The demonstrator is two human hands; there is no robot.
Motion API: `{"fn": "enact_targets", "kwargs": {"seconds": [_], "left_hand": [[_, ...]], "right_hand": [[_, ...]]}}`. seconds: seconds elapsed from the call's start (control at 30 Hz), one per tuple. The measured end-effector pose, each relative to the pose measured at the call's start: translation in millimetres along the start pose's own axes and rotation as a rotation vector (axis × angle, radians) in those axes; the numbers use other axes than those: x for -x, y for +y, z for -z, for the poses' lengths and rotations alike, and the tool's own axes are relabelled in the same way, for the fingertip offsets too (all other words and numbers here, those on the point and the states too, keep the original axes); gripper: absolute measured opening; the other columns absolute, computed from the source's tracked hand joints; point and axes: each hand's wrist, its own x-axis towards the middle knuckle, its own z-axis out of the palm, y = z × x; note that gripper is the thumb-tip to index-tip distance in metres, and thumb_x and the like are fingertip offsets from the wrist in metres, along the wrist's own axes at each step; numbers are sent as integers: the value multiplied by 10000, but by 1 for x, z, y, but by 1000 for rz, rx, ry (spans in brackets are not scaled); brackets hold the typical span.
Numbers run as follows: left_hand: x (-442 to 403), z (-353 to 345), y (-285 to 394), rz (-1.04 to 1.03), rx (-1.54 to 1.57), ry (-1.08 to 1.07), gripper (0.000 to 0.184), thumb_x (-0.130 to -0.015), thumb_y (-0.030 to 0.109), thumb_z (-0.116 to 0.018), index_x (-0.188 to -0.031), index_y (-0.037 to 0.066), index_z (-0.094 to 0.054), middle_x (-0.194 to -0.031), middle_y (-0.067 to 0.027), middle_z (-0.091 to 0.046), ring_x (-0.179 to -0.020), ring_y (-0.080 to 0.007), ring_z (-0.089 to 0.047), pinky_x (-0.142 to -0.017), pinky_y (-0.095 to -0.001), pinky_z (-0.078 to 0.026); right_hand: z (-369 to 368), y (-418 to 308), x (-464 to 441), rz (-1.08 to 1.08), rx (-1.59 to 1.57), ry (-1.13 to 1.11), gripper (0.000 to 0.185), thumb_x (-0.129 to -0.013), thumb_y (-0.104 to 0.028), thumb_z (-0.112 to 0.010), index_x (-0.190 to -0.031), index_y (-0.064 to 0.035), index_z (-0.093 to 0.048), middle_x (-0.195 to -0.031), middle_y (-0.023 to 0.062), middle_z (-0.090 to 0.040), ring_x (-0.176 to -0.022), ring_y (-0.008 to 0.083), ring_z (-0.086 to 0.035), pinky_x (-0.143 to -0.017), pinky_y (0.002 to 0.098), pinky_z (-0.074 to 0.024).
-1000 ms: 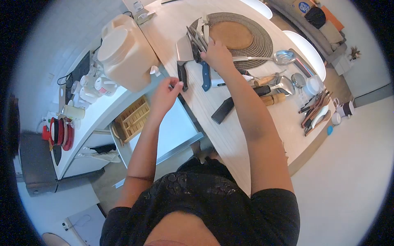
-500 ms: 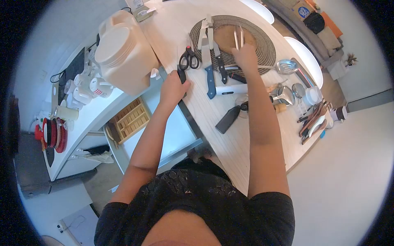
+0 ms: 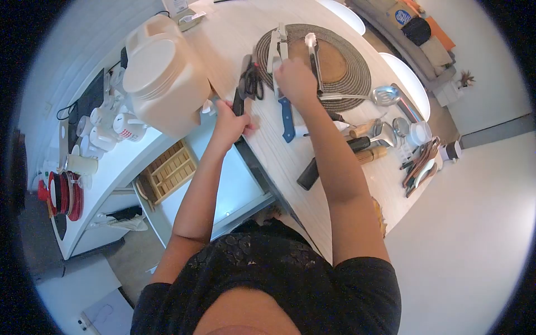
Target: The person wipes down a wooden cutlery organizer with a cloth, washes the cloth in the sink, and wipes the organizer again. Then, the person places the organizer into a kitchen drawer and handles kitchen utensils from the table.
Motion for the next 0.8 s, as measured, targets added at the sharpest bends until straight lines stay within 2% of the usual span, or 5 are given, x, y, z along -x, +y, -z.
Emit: {"fn": "enact_targets", "kwargs": {"seconds": [0.1,0.27,0.5,0.67,0.8], "left_hand": [[10,-2,12,-86,227,-25,517,-744,3,-560,-1168,-43,-267,-825,-161,-578,-521,-233,-589,-571,-339,-495],[4,-3,-10,-338,-318,119,450,-849,189,-568,-1177,-47,-371,-857,-207,-593,-773,-320,-616,-696,-394,-482],[18,-6,1,-183,-196,184,425,-867,277,-545,-1077,-69,-414,-918,-268,-593,-873,-413,-586,-757,-451,-449],[27,-22,-5,-175,-86,75,394,-889,307,-520,-1017,-49,-411,-851,-258,-588,-798,-383,-612,-713,-440,-458],[41,-24,9,-91,358,-113,327,-957,295,-419,-1009,-15,-331,-807,-164,-566,-644,-192,-631,-546,-295,-509]], "right_hand": [[2,-27,18,-130,175,-298,345,-778,-285,-632,-953,-12,-516,-902,176,-615,-834,343,-617,-737,431,-479],[-12,-11,35,-135,157,-254,421,-742,-294,-678,-986,-6,-491,-943,191,-623,-852,348,-618,-745,425,-481],[2,-9,37,-213,-116,-270,310,-753,-212,-608,-943,24,-545,-927,252,-613,-850,383,-608,-770,447,-476],[10,-49,39,-198,-217,-197,310,-794,-197,-544,-1026,7,-572,-908,225,-621,-853,365,-608,-765,422,-468],[4,-68,42,-171,-260,-138,323,-851,-182,-487,-1101,21,-502,-1021,251,-576,-915,375,-586,-790,432,-456]]}}
